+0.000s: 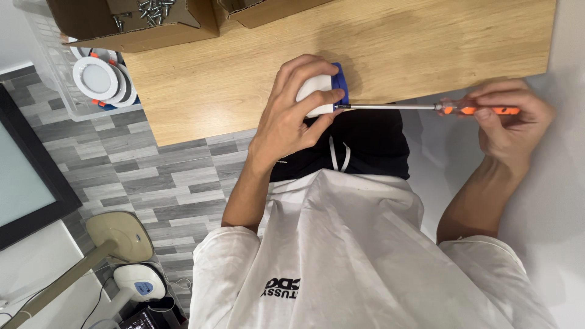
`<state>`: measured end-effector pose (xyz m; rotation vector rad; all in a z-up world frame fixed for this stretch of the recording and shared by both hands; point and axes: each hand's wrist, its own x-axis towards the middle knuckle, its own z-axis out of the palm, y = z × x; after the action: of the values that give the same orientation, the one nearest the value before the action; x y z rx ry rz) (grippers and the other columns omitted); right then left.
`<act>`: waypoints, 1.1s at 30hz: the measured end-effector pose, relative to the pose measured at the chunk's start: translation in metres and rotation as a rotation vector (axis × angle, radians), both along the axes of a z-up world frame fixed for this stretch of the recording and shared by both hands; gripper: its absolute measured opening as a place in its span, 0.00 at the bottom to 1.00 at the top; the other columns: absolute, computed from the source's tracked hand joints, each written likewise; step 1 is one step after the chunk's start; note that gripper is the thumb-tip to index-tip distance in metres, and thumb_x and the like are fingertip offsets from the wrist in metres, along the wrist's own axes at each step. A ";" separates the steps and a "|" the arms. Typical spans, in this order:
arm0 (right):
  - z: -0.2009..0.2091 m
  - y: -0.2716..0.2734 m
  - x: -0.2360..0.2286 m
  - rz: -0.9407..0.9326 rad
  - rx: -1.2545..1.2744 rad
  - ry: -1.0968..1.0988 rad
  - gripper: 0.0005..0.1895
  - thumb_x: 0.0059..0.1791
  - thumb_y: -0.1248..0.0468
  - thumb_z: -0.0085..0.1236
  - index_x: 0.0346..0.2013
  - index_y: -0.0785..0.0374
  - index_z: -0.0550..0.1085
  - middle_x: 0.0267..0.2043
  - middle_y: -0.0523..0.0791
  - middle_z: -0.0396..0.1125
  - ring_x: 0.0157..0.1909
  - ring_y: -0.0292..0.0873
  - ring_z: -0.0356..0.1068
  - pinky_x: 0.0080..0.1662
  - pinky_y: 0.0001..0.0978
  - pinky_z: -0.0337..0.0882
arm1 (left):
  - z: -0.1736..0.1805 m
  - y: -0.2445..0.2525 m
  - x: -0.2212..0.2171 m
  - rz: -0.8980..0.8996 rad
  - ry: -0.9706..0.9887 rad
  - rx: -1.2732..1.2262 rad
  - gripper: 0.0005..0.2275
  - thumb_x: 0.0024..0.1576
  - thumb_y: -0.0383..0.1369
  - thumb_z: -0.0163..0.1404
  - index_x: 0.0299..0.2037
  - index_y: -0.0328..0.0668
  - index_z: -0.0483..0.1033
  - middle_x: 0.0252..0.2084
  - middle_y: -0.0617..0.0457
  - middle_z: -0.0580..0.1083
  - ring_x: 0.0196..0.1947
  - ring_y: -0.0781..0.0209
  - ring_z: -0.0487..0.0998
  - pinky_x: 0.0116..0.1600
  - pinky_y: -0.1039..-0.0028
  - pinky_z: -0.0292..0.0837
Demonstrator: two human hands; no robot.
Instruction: The person uses a screwdriver to manipulate a blue plastic cover and a white electrical box. They then attach the blue cover to the white box and secure it by tightening screws with the screwdriver.
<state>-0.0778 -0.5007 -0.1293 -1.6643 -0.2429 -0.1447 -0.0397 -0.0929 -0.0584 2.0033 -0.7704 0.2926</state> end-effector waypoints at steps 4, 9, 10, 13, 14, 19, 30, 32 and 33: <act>-0.003 -0.005 -0.001 0.062 0.082 -0.075 0.10 0.59 0.68 0.65 0.50 0.67 0.72 0.54 0.57 0.66 0.53 0.62 0.75 0.60 0.56 0.83 | -0.001 0.000 0.000 0.001 -0.001 -0.003 0.06 0.68 0.27 0.61 0.53 0.38 0.80 0.64 0.44 0.71 0.66 0.36 0.71 0.72 0.49 0.71; 0.013 0.006 0.002 0.084 0.023 -0.060 0.15 0.57 0.64 0.62 0.54 0.69 0.70 0.61 0.61 0.65 0.57 0.62 0.76 0.61 0.56 0.83 | -0.001 0.000 0.000 -0.004 0.010 -0.007 0.06 0.69 0.28 0.61 0.53 0.39 0.80 0.64 0.44 0.71 0.66 0.36 0.71 0.72 0.48 0.71; 0.019 0.010 0.005 0.096 -0.042 -0.077 0.25 0.59 0.54 0.59 0.58 0.75 0.71 0.61 0.65 0.67 0.56 0.66 0.77 0.61 0.56 0.82 | -0.002 0.000 -0.001 -0.001 0.009 -0.010 0.06 0.69 0.28 0.61 0.53 0.39 0.80 0.64 0.44 0.71 0.66 0.36 0.71 0.72 0.47 0.72; 0.031 0.023 -0.006 -0.082 -0.100 0.198 0.27 0.74 0.59 0.46 0.48 0.89 0.71 0.35 0.69 0.67 0.29 0.62 0.71 0.29 0.39 0.67 | 0.001 0.000 0.000 -0.002 0.005 -0.012 0.06 0.69 0.28 0.61 0.52 0.39 0.80 0.64 0.44 0.71 0.65 0.36 0.71 0.71 0.49 0.72; 0.025 0.018 -0.006 -0.083 -0.101 0.197 0.27 0.74 0.59 0.46 0.48 0.89 0.71 0.35 0.69 0.67 0.29 0.62 0.71 0.29 0.39 0.67 | 0.000 -0.001 0.001 -0.003 0.004 -0.013 0.06 0.69 0.28 0.61 0.52 0.39 0.80 0.64 0.44 0.71 0.65 0.36 0.71 0.71 0.49 0.72; 0.005 0.003 -0.001 -0.013 0.048 0.091 0.16 0.63 0.62 0.60 0.49 0.77 0.73 0.46 0.61 0.69 0.33 0.52 0.70 0.31 0.33 0.70 | 0.002 -0.001 0.000 0.003 -0.011 -0.017 0.07 0.66 0.26 0.61 0.52 0.39 0.80 0.63 0.42 0.72 0.64 0.36 0.72 0.71 0.49 0.71; 0.001 -0.004 0.002 0.100 0.119 -0.023 0.11 0.57 0.71 0.65 0.50 0.64 0.70 0.54 0.55 0.65 0.54 0.60 0.75 0.59 0.55 0.84 | 0.004 -0.005 -0.002 0.034 -0.017 -0.043 0.09 0.61 0.23 0.59 0.50 0.37 0.80 0.62 0.43 0.73 0.64 0.35 0.72 0.70 0.48 0.73; 0.009 0.002 0.002 0.094 0.090 -0.041 0.14 0.55 0.71 0.67 0.51 0.64 0.70 0.55 0.56 0.65 0.56 0.59 0.75 0.62 0.50 0.82 | 0.003 -0.007 -0.002 0.034 -0.020 -0.046 0.09 0.60 0.22 0.58 0.50 0.37 0.80 0.61 0.43 0.73 0.64 0.34 0.72 0.70 0.47 0.74; 0.015 0.006 0.001 0.088 0.047 0.007 0.18 0.59 0.59 0.59 0.54 0.72 0.70 0.58 0.62 0.67 0.61 0.63 0.75 0.66 0.53 0.81 | 0.003 -0.007 -0.002 0.039 -0.025 -0.053 0.09 0.60 0.22 0.58 0.49 0.37 0.80 0.61 0.43 0.73 0.63 0.34 0.72 0.70 0.46 0.73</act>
<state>-0.0765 -0.4947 -0.1142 -1.6040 -0.3049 -0.0774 -0.0413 -0.1002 -0.0554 1.9699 -0.7323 0.3583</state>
